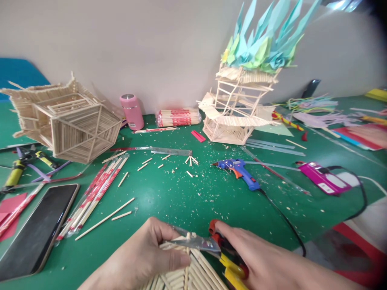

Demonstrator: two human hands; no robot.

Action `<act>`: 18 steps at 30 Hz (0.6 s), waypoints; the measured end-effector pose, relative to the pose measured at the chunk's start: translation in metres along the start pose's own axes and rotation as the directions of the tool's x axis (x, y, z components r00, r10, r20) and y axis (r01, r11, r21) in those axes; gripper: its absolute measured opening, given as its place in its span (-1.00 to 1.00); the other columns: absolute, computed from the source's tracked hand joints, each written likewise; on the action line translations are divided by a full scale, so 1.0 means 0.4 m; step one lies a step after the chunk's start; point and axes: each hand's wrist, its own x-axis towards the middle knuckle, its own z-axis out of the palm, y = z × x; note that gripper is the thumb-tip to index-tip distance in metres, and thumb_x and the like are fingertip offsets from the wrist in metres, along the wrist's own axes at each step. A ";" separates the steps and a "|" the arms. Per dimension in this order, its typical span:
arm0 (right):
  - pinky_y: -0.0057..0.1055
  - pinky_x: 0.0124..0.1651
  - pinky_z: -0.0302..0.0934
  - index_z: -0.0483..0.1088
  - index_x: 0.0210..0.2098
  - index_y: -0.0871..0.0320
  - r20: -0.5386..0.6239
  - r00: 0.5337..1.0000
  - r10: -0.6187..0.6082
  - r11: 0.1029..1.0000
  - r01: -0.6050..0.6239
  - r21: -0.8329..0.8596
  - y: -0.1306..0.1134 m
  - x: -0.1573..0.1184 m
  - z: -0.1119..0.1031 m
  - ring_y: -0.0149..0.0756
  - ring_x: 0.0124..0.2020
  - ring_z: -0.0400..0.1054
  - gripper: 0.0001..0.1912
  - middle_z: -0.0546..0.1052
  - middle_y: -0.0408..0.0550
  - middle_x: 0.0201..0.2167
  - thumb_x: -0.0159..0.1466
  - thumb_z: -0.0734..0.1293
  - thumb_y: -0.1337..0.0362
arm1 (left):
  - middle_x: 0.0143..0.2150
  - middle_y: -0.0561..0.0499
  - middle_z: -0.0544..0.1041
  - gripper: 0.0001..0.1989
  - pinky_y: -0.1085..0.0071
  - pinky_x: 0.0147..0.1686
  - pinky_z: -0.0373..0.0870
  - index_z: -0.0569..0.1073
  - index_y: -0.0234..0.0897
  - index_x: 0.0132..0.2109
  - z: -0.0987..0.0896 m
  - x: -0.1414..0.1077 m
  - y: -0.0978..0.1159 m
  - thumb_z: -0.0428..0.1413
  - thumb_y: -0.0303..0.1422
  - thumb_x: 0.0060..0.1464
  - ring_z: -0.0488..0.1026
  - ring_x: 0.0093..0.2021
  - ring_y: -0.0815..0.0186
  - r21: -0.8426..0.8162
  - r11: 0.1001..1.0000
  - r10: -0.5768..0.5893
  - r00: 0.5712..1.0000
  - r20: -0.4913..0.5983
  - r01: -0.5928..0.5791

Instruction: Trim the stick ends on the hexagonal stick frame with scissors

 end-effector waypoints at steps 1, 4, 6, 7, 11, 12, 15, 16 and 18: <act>-0.33 -0.34 0.26 0.34 -0.25 0.17 -0.011 1.000 -0.001 1.000 0.001 -0.004 0.000 0.000 0.002 -0.17 -0.38 0.39 -0.70 0.53 0.07 -0.35 -0.02 0.26 0.30 | -0.32 0.03 0.60 -0.77 0.41 -0.31 0.31 0.61 -0.29 -0.29 0.000 0.000 0.003 0.19 -0.25 -0.07 0.43 -0.33 0.26 0.000 1.000 0.001 1.000 0.001 -0.001; -0.35 -0.42 0.24 0.33 -0.25 0.18 -0.033 0.999 0.020 1.000 -0.021 -0.020 0.004 0.000 0.012 -0.19 -0.45 0.39 -0.69 0.53 0.04 -0.42 -0.03 0.26 0.34 | -0.29 0.03 0.60 -0.79 0.42 -0.30 0.30 0.61 -0.29 -0.32 -0.002 0.000 0.012 0.19 -0.27 -0.08 0.43 -0.30 0.25 0.007 1.000 0.012 1.000 -0.002 -0.012; -0.34 -0.44 0.23 0.33 -0.24 0.19 -0.047 0.998 0.039 0.998 -0.042 -0.046 0.011 0.000 0.022 -0.16 -0.47 0.39 -0.68 0.52 0.03 -0.47 -0.04 0.26 0.35 | -0.28 0.03 0.60 -0.80 0.42 -0.32 0.29 0.61 -0.28 -0.30 -0.002 -0.001 0.017 0.19 -0.30 -0.09 0.42 -0.32 0.27 0.009 1.000 0.020 1.000 -0.010 -0.020; -0.33 -0.44 0.23 0.33 -0.24 0.19 -0.064 0.997 0.045 0.997 -0.049 -0.060 0.015 0.000 0.027 -0.14 -0.46 0.40 -0.68 0.51 0.03 -0.49 -0.05 0.26 0.35 | -0.28 0.03 0.60 -0.80 0.43 -0.32 0.28 0.61 -0.28 -0.29 -0.001 -0.001 0.017 0.18 -0.30 -0.09 0.42 -0.33 0.27 0.007 1.000 0.021 1.000 -0.015 -0.020; -0.31 -0.42 0.24 0.33 -0.25 0.18 -0.142 0.989 0.051 0.994 -0.064 -0.087 0.032 0.000 0.048 -0.08 -0.41 0.43 -0.64 0.50 0.01 -0.52 -0.09 0.28 0.37 | -0.35 0.04 0.58 -0.80 0.43 -0.36 0.25 0.62 -0.27 -0.30 0.002 0.000 0.011 0.20 -0.31 -0.12 0.38 -0.38 0.30 -0.014 1.000 -0.008 0.998 -0.065 0.007; -0.31 -0.42 0.23 0.33 -0.24 0.18 -0.157 0.987 0.046 0.993 -0.062 -0.096 0.035 0.001 0.052 -0.07 -0.40 0.43 -0.63 0.50 0.01 -0.52 -0.10 0.28 0.37 | -0.41 0.06 0.56 -0.81 0.45 -0.39 0.23 0.62 -0.27 -0.33 0.003 0.000 0.008 0.20 -0.31 -0.13 0.35 -0.42 0.33 -0.018 1.000 -0.018 0.997 -0.081 0.016; -0.32 -0.45 0.23 0.33 -0.22 0.18 -0.197 0.980 0.017 0.989 -0.046 -0.143 0.036 0.003 0.056 -0.06 -0.42 0.43 -0.60 0.49 0.00 -0.54 -0.11 0.27 0.37 | -0.61 0.15 0.40 -0.87 0.48 -0.47 0.13 0.60 -0.28 -0.46 0.004 0.003 -0.003 0.22 -0.31 -0.16 0.17 -0.55 0.43 -0.015 0.999 -0.033 0.991 -0.130 0.032; -0.32 -0.46 0.22 0.33 -0.22 0.18 -0.206 0.978 0.007 0.986 -0.041 -0.161 0.033 0.003 0.055 -0.07 -0.43 0.43 -0.59 0.49 -0.01 -0.54 -0.11 0.27 0.36 | -0.63 0.17 0.34 -0.87 0.48 -0.48 0.10 0.57 -0.28 -0.50 0.004 0.004 -0.006 0.22 -0.30 -0.17 0.12 -0.56 0.44 -0.012 0.999 -0.038 0.989 -0.144 0.037; -0.32 -0.47 0.22 0.32 -0.22 0.18 -0.219 0.976 0.000 0.979 -0.044 -0.199 0.022 0.003 0.049 -0.08 -0.43 0.43 -0.61 0.49 -0.01 -0.54 -0.10 0.26 0.36 | -0.63 0.18 0.27 -0.83 0.48 -0.50 0.04 0.53 -0.30 -0.55 0.003 0.006 -0.011 0.24 -0.28 -0.18 0.08 -0.55 0.44 -0.019 0.999 -0.041 0.986 -0.163 0.038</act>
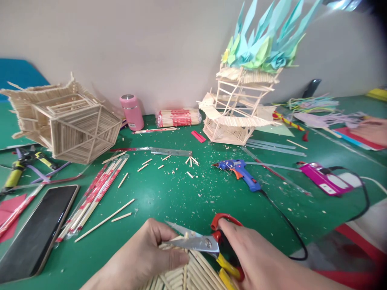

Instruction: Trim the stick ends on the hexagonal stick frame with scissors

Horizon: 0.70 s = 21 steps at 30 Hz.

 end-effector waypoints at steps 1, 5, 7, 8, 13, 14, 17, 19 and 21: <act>-0.31 -0.46 0.23 0.32 -0.22 0.19 0.001 1.000 0.006 1.000 -0.006 -0.020 -0.006 0.001 -0.005 -0.08 -0.43 0.43 -0.62 0.49 0.01 -0.53 -0.09 0.25 0.36 | -0.62 0.18 0.25 -0.82 0.48 -0.51 0.02 0.52 -0.31 -0.56 0.000 0.001 -0.002 0.24 -0.27 -0.18 0.07 -0.54 0.43 -0.006 1.000 0.003 1.000 0.003 -0.003; -0.25 -0.48 0.23 0.31 -0.24 0.27 0.069 0.997 0.044 0.997 -0.039 -0.067 -0.026 0.006 -0.023 -0.02 -0.45 0.43 -0.62 0.50 0.10 -0.49 -0.11 0.23 0.39 | -0.61 0.17 0.23 -0.81 0.47 -0.50 -0.02 0.51 -0.34 -0.55 -0.001 0.004 -0.005 0.22 -0.29 -0.14 0.07 -0.52 0.43 -0.033 0.999 0.041 0.998 0.056 -0.039; -0.22 -0.49 0.23 0.30 -0.25 0.30 0.082 0.995 0.056 0.997 -0.051 -0.063 -0.030 0.006 -0.025 0.00 -0.47 0.42 -0.63 0.49 0.13 -0.49 -0.11 0.23 0.40 | -0.60 0.16 0.24 -0.82 0.47 -0.50 -0.01 0.52 -0.35 -0.54 -0.001 0.005 -0.005 0.21 -0.30 -0.13 0.08 -0.52 0.43 -0.047 0.997 0.058 0.995 0.079 -0.055; -0.21 -0.48 0.23 0.30 -0.26 0.30 0.080 0.995 0.057 0.997 -0.053 -0.055 -0.030 0.005 -0.025 0.00 -0.47 0.42 -0.64 0.50 0.14 -0.48 -0.10 0.22 0.40 | -0.60 0.16 0.25 -0.81 0.48 -0.50 0.00 0.53 -0.35 -0.54 0.000 0.004 -0.004 0.21 -0.30 -0.13 0.08 -0.52 0.44 -0.053 0.997 0.058 0.995 0.084 -0.054; -0.27 -0.46 0.24 0.30 -0.29 0.20 0.124 0.992 0.036 0.999 -0.037 0.004 -0.021 0.005 -0.029 -0.06 -0.45 0.42 -0.69 0.51 0.08 -0.50 -0.08 0.22 0.39 | -0.45 0.07 0.50 -0.83 0.49 -0.46 0.14 0.61 -0.33 -0.37 -0.003 -0.003 0.010 0.22 -0.30 -0.11 0.25 -0.47 0.41 -0.086 0.996 0.048 0.993 0.109 -0.039; -0.29 -0.47 0.23 0.30 -0.29 0.18 0.139 0.990 0.026 0.999 -0.030 0.031 -0.020 0.006 -0.033 -0.09 -0.46 0.42 -0.71 0.51 0.06 -0.49 -0.06 0.22 0.38 | -0.37 0.03 0.55 -0.81 0.48 -0.41 0.18 0.61 -0.32 -0.32 -0.004 -0.004 0.013 0.22 -0.31 -0.09 0.31 -0.42 0.38 -0.103 0.993 0.061 0.991 0.121 -0.049; -0.33 -0.49 0.22 0.30 -0.30 0.15 0.167 0.986 -0.014 0.993 -0.006 0.121 -0.021 0.008 -0.049 -0.17 -0.47 0.40 -0.76 0.53 0.05 -0.44 -0.01 0.24 0.31 | -0.29 0.00 0.60 -0.81 0.46 -0.33 0.24 0.61 -0.31 -0.28 -0.008 -0.006 0.015 0.22 -0.33 -0.07 0.41 -0.35 0.32 -0.128 0.989 0.089 0.986 0.138 -0.071; -0.34 -0.47 0.22 0.30 -0.29 0.15 0.168 0.985 -0.025 0.989 -0.001 0.150 -0.024 0.009 -0.059 -0.18 -0.46 0.40 -0.76 0.53 0.07 -0.42 0.01 0.26 0.29 | -0.30 0.01 0.62 -0.80 0.46 -0.33 0.25 0.61 -0.29 -0.26 -0.012 -0.007 0.012 0.22 -0.33 -0.07 0.43 -0.36 0.32 -0.107 0.992 0.088 0.986 0.138 -0.074; -0.34 -0.45 0.23 0.31 -0.28 0.16 0.175 0.984 -0.028 0.988 0.000 0.157 -0.028 0.009 -0.067 -0.18 -0.45 0.40 -0.76 0.54 0.07 -0.41 0.02 0.26 0.29 | -0.27 0.00 0.62 -0.76 0.43 -0.31 0.28 0.59 -0.28 -0.21 -0.014 -0.007 0.010 0.21 -0.31 -0.06 0.45 -0.35 0.30 -0.084 0.994 0.078 0.984 0.159 -0.065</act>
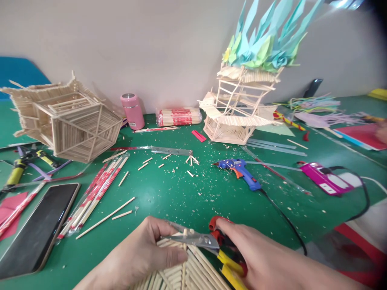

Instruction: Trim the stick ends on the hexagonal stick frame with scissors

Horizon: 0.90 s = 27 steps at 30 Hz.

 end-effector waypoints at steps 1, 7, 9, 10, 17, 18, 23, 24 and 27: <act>-0.34 -0.44 0.23 0.32 -0.28 0.16 0.011 1.000 0.001 1.000 -0.001 0.001 -0.002 0.000 -0.003 -0.18 -0.44 0.40 -0.76 0.54 0.08 -0.41 0.03 0.26 0.29 | -0.26 -0.01 0.62 -0.75 0.42 -0.30 0.29 0.59 -0.28 -0.19 -0.001 -0.001 0.000 0.21 -0.30 -0.06 0.46 -0.33 0.28 0.010 1.000 -0.004 1.000 0.012 0.004; -0.31 -0.42 0.23 0.32 -0.23 0.20 0.100 0.995 0.005 0.998 -0.011 0.057 -0.004 0.006 -0.008 -0.14 -0.42 0.41 -0.69 0.53 0.11 -0.38 0.03 0.27 0.24 | -0.34 0.01 0.60 -0.75 0.39 -0.28 0.32 0.60 -0.33 -0.29 0.004 -0.004 0.006 0.20 -0.25 -0.07 0.45 -0.31 0.23 0.014 0.999 -0.040 0.999 0.021 0.039; -0.30 -0.41 0.24 0.32 -0.21 0.19 0.108 0.994 0.001 0.998 -0.008 0.067 -0.001 0.006 -0.006 -0.12 -0.41 0.41 -0.68 0.53 0.11 -0.36 0.02 0.28 0.24 | -0.36 0.01 0.59 -0.76 0.41 -0.32 0.31 0.60 -0.33 -0.29 0.004 -0.003 0.004 0.20 -0.24 -0.07 0.43 -0.36 0.27 0.020 0.998 -0.053 0.999 0.005 0.053; -0.29 -0.40 0.25 0.32 -0.21 0.19 0.102 0.995 -0.003 0.998 -0.004 0.063 0.002 0.006 -0.004 -0.12 -0.40 0.41 -0.67 0.53 0.12 -0.35 0.01 0.28 0.24 | -0.36 0.02 0.59 -0.76 0.43 -0.35 0.30 0.60 -0.32 -0.29 0.004 -0.003 0.002 0.19 -0.25 -0.06 0.42 -0.38 0.29 0.031 0.998 -0.052 0.999 -0.001 0.052; -0.24 -0.41 0.26 0.29 -0.27 0.18 -0.028 0.999 -0.024 0.996 0.022 -0.085 0.018 -0.002 0.013 -0.10 -0.42 0.39 -0.73 0.50 0.11 -0.42 -0.01 0.23 0.34 | -0.39 0.04 0.57 -0.82 0.45 -0.40 0.22 0.61 -0.32 -0.32 0.001 -0.001 -0.001 0.18 -0.31 -0.05 0.34 -0.44 0.36 0.052 0.999 0.014 1.000 0.008 -0.015; -0.24 -0.44 0.25 0.28 -0.26 0.18 -0.038 0.999 -0.036 0.995 0.032 -0.097 0.021 -0.003 0.016 -0.10 -0.44 0.38 -0.74 0.49 0.11 -0.44 0.01 0.22 0.31 | -0.41 0.04 0.56 -0.82 0.45 -0.40 0.22 0.61 -0.33 -0.37 0.002 -0.001 -0.001 0.19 -0.30 -0.06 0.33 -0.44 0.36 0.046 0.999 0.015 1.000 0.008 -0.015; -0.25 -0.48 0.19 0.27 -0.26 0.17 -0.071 0.995 -0.068 0.986 0.056 -0.156 0.042 -0.002 0.034 -0.12 -0.51 0.34 -0.74 0.44 0.05 -0.51 0.02 0.21 0.31 | -0.45 0.07 0.51 -0.82 0.49 -0.50 0.13 0.57 -0.35 -0.48 0.006 0.001 -0.005 0.19 -0.30 -0.08 0.23 -0.51 0.42 0.013 1.000 -0.013 1.000 -0.002 0.013; -0.25 -0.48 0.19 0.26 -0.27 0.17 -0.072 0.995 -0.066 0.985 0.054 -0.162 0.044 -0.001 0.036 -0.12 -0.51 0.34 -0.74 0.44 0.04 -0.52 0.00 0.22 0.33 | -0.46 0.08 0.50 -0.81 0.50 -0.52 0.10 0.57 -0.35 -0.49 0.007 0.001 -0.005 0.19 -0.30 -0.08 0.21 -0.52 0.43 0.006 1.000 -0.016 1.000 -0.003 0.016; -0.28 -0.48 0.18 0.26 -0.28 0.17 -0.054 0.997 -0.048 0.991 0.041 -0.127 0.041 0.001 0.035 -0.13 -0.51 0.34 -0.74 0.44 0.02 -0.54 -0.02 0.23 0.34 | -0.46 0.08 0.49 -0.83 0.50 -0.49 0.11 0.57 -0.35 -0.49 0.009 0.001 -0.002 0.20 -0.31 -0.09 0.23 -0.50 0.42 0.001 1.000 0.001 1.000 0.005 -0.001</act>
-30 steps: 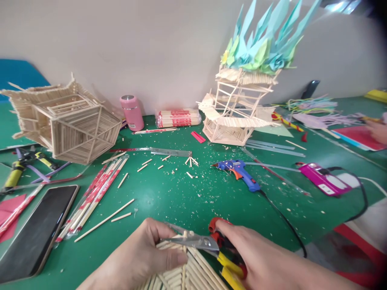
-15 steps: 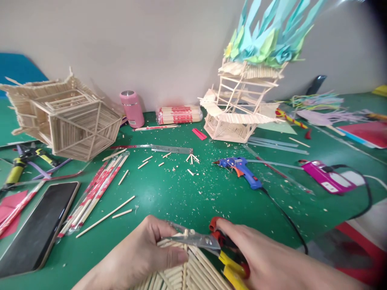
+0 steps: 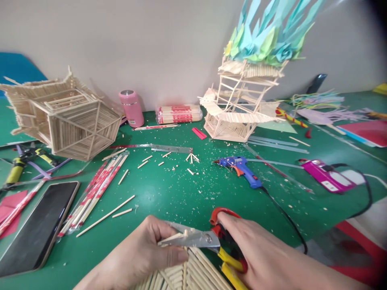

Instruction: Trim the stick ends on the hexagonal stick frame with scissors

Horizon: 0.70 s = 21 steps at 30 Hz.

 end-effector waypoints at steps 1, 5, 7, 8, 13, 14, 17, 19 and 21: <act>-0.30 -0.48 0.17 0.26 -0.28 0.16 0.020 1.000 0.006 1.000 -0.006 0.029 -0.004 0.001 -0.004 -0.15 -0.51 0.34 -0.74 0.45 0.01 -0.54 -0.02 0.24 0.34 | -0.44 0.07 0.50 -0.84 0.49 -0.46 0.14 0.58 -0.34 -0.47 0.000 -0.001 0.001 0.19 -0.32 -0.08 0.25 -0.48 0.40 0.003 1.000 0.004 1.000 0.006 -0.004; -0.33 -0.49 0.16 0.28 -0.27 0.17 0.137 0.990 0.020 0.990 -0.039 0.132 -0.025 0.005 -0.027 -0.18 -0.51 0.35 -0.76 0.49 0.05 -0.47 0.03 0.25 0.28 | -0.44 0.06 0.52 -0.82 0.46 -0.40 0.19 0.60 -0.31 -0.36 -0.001 -0.007 -0.001 0.19 -0.29 -0.07 0.30 -0.46 0.36 0.014 1.000 -0.021 1.000 0.006 0.021; -0.32 -0.48 0.17 0.29 -0.26 0.19 0.165 0.986 0.022 0.986 -0.048 0.158 -0.036 0.007 -0.039 -0.16 -0.48 0.36 -0.74 0.51 0.10 -0.44 0.04 0.25 0.26 | -0.48 0.08 0.48 -0.80 0.48 -0.46 0.15 0.60 -0.32 -0.34 -0.002 -0.010 -0.007 0.19 -0.28 -0.07 0.24 -0.49 0.40 0.007 1.000 -0.025 1.000 -0.004 0.025; -0.31 -0.46 0.18 0.30 -0.26 0.20 0.174 0.984 0.021 0.983 -0.052 0.174 -0.041 0.008 -0.044 -0.15 -0.47 0.37 -0.73 0.51 0.11 -0.42 0.03 0.26 0.26 | -0.52 0.09 0.45 -0.80 0.50 -0.49 0.11 0.60 -0.33 -0.34 -0.003 -0.011 -0.011 0.19 -0.28 -0.07 0.20 -0.51 0.42 0.003 1.000 -0.023 1.000 -0.015 0.023; -0.37 -0.46 0.17 0.31 -0.25 0.19 0.264 0.964 0.020 0.960 -0.092 0.263 -0.054 0.011 -0.063 -0.18 -0.44 0.38 -0.74 0.53 0.09 -0.39 0.02 0.27 0.31 | -0.60 0.14 0.28 -0.80 0.53 -0.55 0.02 0.57 -0.37 -0.43 -0.002 -0.015 -0.016 0.21 -0.28 -0.08 0.09 -0.55 0.47 -0.057 0.997 -0.058 0.998 -0.030 0.056; -0.38 -0.47 0.16 0.31 -0.25 0.19 0.276 0.961 0.021 0.958 -0.099 0.271 -0.055 0.011 -0.064 -0.19 -0.44 0.38 -0.74 0.53 0.07 -0.40 0.03 0.27 0.31 | -0.60 0.13 0.28 -0.79 0.53 -0.55 0.02 0.57 -0.38 -0.43 -0.002 -0.016 -0.015 0.21 -0.28 -0.07 0.10 -0.55 0.47 -0.064 0.996 -0.058 0.998 -0.023 0.056; -0.40 -0.49 0.16 0.32 -0.27 0.19 0.306 0.952 0.029 0.953 -0.119 0.278 -0.054 0.011 -0.065 -0.20 -0.45 0.35 -0.76 0.52 0.03 -0.45 0.04 0.27 0.29 | -0.59 0.12 0.30 -0.78 0.53 -0.54 0.05 0.57 -0.40 -0.43 -0.004 -0.017 -0.012 0.21 -0.27 -0.06 0.11 -0.55 0.47 -0.086 0.995 -0.047 0.999 -0.006 0.047; -0.40 -0.48 0.17 0.32 -0.27 0.19 0.327 0.944 0.034 0.950 -0.132 0.282 -0.053 0.011 -0.063 -0.21 -0.44 0.35 -0.76 0.51 0.01 -0.46 0.04 0.27 0.28 | -0.59 0.11 0.33 -0.77 0.54 -0.55 0.08 0.57 -0.40 -0.43 -0.004 -0.017 -0.012 0.22 -0.26 -0.07 0.14 -0.57 0.48 -0.113 0.993 -0.046 0.999 0.013 0.047; -0.40 -0.47 0.17 0.32 -0.28 0.19 0.333 0.942 0.030 0.950 -0.131 0.284 -0.051 0.010 -0.059 -0.22 -0.43 0.34 -0.77 0.51 0.00 -0.44 0.04 0.26 0.28 | -0.59 0.11 0.34 -0.77 0.55 -0.56 0.09 0.57 -0.39 -0.44 -0.004 -0.016 -0.013 0.23 -0.25 -0.09 0.15 -0.58 0.48 -0.138 0.989 -0.050 0.999 0.016 0.051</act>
